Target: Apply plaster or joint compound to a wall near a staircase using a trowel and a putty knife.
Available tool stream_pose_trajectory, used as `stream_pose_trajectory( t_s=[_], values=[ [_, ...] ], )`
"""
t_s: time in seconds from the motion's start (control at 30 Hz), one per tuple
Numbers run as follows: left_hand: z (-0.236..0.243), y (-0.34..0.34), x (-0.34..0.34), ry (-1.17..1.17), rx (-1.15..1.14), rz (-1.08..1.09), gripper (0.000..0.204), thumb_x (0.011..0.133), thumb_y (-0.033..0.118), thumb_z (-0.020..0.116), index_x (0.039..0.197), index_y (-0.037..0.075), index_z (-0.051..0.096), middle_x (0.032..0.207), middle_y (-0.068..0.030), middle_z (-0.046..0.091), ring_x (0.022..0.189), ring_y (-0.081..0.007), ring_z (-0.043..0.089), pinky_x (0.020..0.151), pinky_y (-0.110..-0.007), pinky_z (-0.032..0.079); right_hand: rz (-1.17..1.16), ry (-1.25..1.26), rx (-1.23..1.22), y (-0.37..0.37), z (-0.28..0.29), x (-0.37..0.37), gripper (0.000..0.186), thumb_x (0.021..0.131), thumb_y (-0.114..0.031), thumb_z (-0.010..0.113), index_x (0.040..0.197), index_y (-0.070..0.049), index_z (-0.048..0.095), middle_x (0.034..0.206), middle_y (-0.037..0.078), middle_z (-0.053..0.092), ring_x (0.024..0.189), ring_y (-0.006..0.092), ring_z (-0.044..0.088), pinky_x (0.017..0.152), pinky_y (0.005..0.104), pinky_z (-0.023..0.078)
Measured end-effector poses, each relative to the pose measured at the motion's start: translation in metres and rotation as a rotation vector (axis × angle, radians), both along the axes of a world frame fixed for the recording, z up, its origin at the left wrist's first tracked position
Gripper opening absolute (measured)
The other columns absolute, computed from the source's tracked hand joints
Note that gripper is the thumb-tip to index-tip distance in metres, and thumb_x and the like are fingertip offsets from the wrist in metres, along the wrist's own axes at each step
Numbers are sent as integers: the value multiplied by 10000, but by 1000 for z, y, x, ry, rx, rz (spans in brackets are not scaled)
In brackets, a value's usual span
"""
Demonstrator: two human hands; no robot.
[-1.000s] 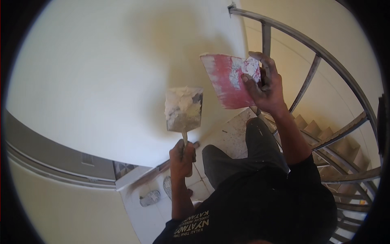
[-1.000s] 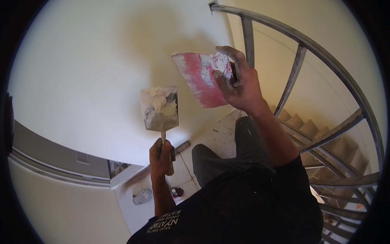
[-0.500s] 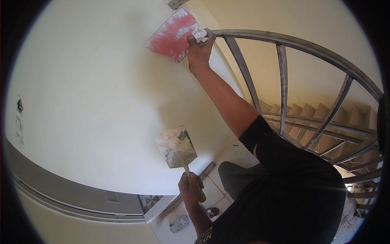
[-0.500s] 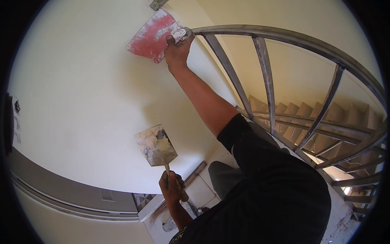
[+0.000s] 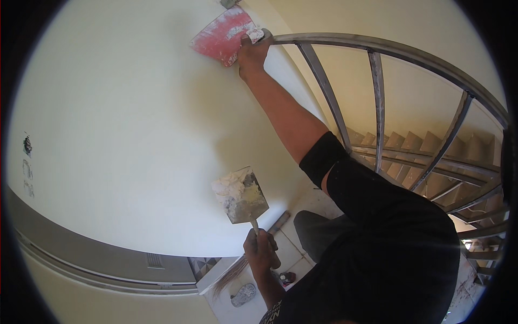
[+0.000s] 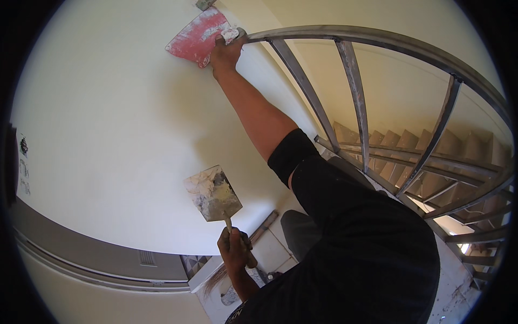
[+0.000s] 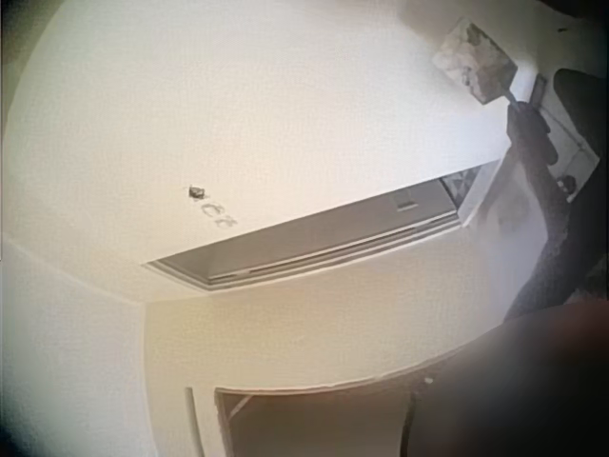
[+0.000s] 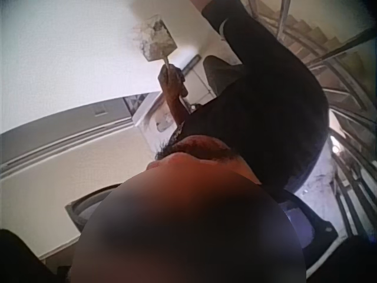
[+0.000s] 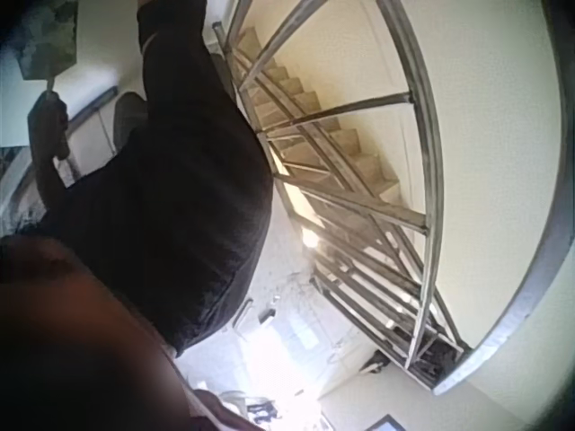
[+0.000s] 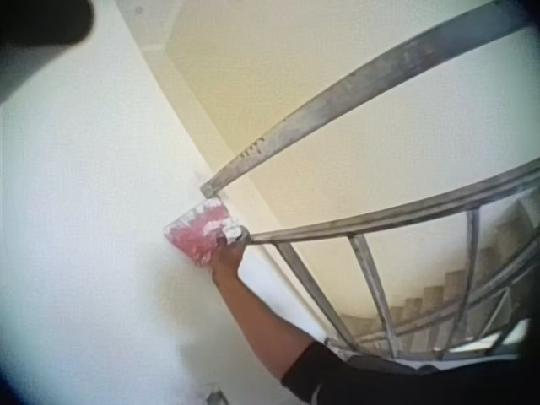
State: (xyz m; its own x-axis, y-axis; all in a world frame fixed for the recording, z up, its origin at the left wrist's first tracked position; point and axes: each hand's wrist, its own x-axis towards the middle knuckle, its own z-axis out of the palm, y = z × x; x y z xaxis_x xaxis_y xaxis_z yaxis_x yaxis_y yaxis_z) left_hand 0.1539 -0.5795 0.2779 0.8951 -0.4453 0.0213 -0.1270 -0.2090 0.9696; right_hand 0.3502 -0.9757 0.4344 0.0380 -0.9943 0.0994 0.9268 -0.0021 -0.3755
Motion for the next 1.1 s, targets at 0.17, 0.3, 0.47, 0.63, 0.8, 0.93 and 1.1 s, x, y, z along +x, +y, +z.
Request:
stream_pose_trajectory(
  t_s=[0.17, 0.3, 0.47, 0.63, 0.8, 0.93, 1.1],
  values=[
    [1, 2, 3, 49, 6, -5, 248, 968, 213, 498, 798, 33, 512, 597, -37, 519, 498, -114, 497, 477, -257, 410, 110, 343, 81, 3, 12, -17, 523, 842, -46, 644, 1259, -41, 329, 1198, 222, 523, 1079, 312, 559, 911, 387, 454],
    [-4, 5, 6, 49, 31, -11, 255, 968, 223, 497, 797, 34, 509, 603, -37, 519, 500, -114, 500, 476, -257, 411, 85, 471, 117, -2, 22, -22, 562, 814, -69, 649, 1249, -30, 295, 1125, 323, 563, 1024, 433, 605, 872, 451, 506],
    [-4, 4, 10, 52, -12, -70, 251, 966, 230, 496, 814, 30, 510, 611, -39, 520, 511, -116, 505, 477, -259, 412, 56, 530, 61, 14, 34, -42, 571, 814, -56, 637, 1248, -13, 268, 1095, 336, 567, 1007, 438, 610, 872, 437, 513],
    [0, 4, 8, 51, -29, -92, 251, 966, 231, 496, 817, 29, 510, 612, -40, 519, 510, -119, 503, 476, -261, 413, -21, 446, -24, 35, 20, -59, 555, 817, -45, 642, 1237, 1, 282, 1109, 300, 554, 1014, 382, 607, 853, 415, 502],
    [3, 6, 9, 67, -25, -95, 248, 964, 226, 497, 813, 29, 510, 614, -42, 522, 507, -120, 503, 475, -263, 414, -108, 402, -22, 20, 29, -46, 540, 828, -25, 634, 1232, -21, 276, 1085, 311, 572, 1003, 406, 617, 857, 427, 494],
    [0, 9, 11, 64, -25, -106, 249, 963, 222, 498, 809, 26, 510, 614, -46, 524, 503, -123, 504, 474, -266, 416, -129, 327, -80, -1, 27, -30, 543, 825, -26, 635, 1239, -30, 283, 1064, 298, 582, 997, 397, 617, 861, 425, 493],
    [-4, 7, 13, 65, 19, -79, 254, 962, 219, 500, 802, 22, 509, 613, -49, 527, 497, -124, 501, 472, -268, 416, -37, 369, -40, -8, 34, -34, 536, 824, -31, 658, 1239, 5, 321, 1114, 242, 557, 1014, 317, 594, 861, 395, 485]
  ],
)
